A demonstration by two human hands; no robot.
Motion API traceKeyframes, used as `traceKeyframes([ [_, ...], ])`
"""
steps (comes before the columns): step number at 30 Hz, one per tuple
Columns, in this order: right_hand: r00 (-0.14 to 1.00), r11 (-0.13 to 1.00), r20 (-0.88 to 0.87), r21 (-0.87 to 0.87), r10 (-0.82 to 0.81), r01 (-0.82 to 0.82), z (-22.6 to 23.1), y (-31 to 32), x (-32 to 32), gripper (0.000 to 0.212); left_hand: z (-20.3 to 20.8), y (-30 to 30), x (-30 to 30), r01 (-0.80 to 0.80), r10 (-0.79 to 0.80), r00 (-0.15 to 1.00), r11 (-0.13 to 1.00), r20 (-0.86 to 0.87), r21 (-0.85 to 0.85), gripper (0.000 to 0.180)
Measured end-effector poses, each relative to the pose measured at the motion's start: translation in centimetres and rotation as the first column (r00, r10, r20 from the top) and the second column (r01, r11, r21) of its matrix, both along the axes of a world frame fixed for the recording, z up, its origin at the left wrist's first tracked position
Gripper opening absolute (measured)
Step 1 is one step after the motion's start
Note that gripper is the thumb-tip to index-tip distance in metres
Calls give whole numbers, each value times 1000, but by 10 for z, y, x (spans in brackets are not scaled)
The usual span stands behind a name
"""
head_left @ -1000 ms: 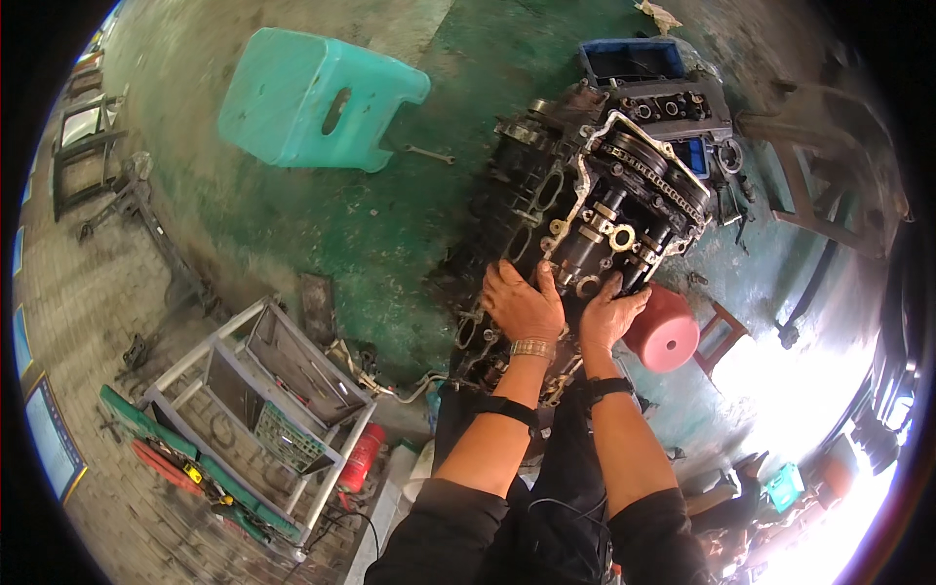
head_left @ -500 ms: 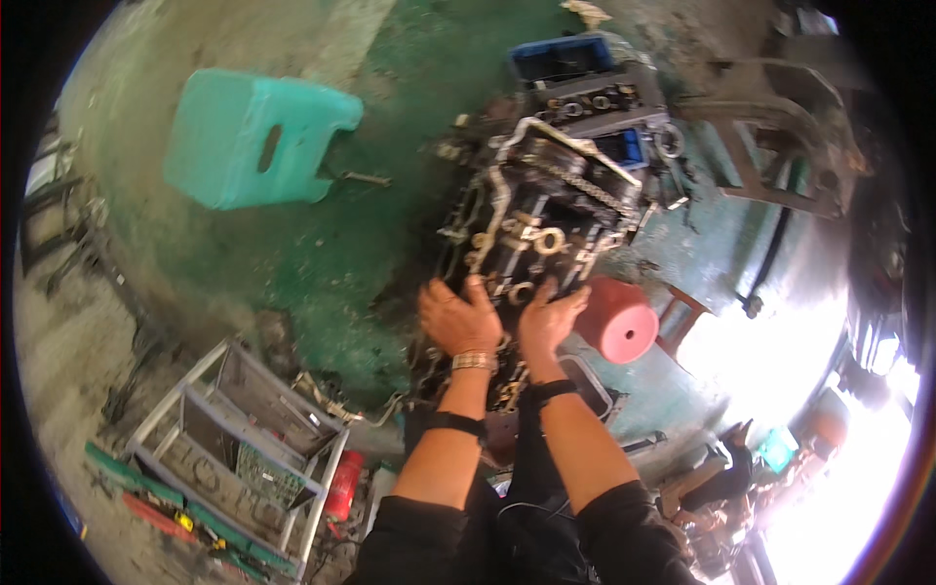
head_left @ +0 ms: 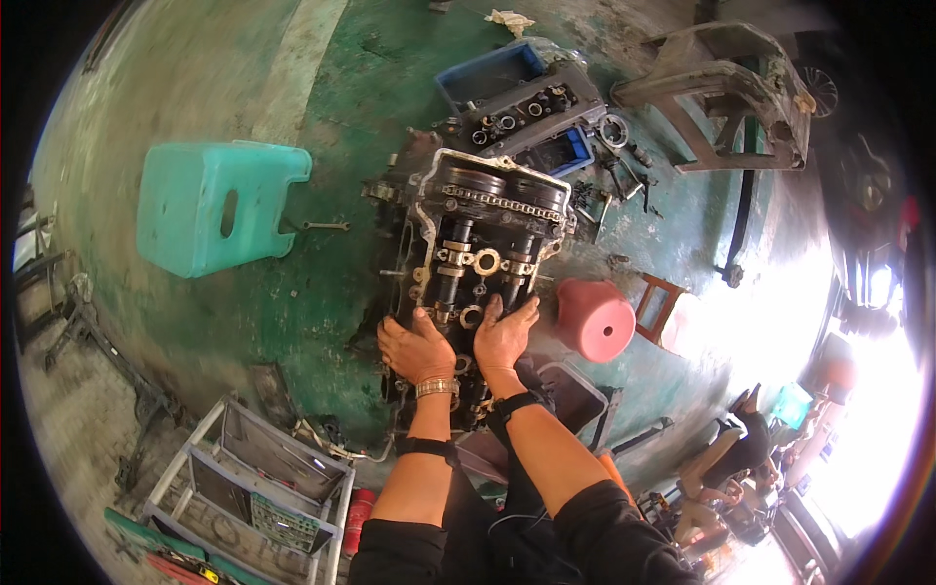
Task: The person works on a disassembled engine block, using a wrench to loosen and remove bolts from the cylinder head area. They rotate the engine to access different sides and continue removing fasteners by hand and with the wrench.
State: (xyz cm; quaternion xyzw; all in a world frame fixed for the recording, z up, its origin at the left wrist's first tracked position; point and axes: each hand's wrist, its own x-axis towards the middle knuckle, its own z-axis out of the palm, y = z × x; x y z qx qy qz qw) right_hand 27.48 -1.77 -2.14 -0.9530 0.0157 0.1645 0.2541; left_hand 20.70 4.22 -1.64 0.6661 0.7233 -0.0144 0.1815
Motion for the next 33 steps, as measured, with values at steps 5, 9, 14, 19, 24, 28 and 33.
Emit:
traceKeyframes([
  [5,997,1000,-74,16,-25,26,0,-1,1,79,1,0,0,11,-12,1000,999,14,30,68],
  [9,997,999,-66,28,-26,28,0,-2,1,79,2,0,0,39,-39,999,998,-2,47,68],
  [14,998,1000,-56,7,-23,23,0,-1,1,78,2,1,-1,45,-45,999,999,-11,30,68],
  [19,997,999,-74,7,-38,39,4,1,2,78,-1,1,-2,48,-48,999,998,-10,41,70],
  [24,994,998,-97,7,-57,58,4,2,4,78,-1,1,-2,37,-37,999,998,1,47,74],
  [28,997,999,-71,4,-44,45,2,1,3,78,3,1,0,33,-33,999,998,6,49,81],
  [33,997,999,-67,21,-39,41,0,-1,2,78,6,2,1,35,-35,999,999,7,2,79],
])
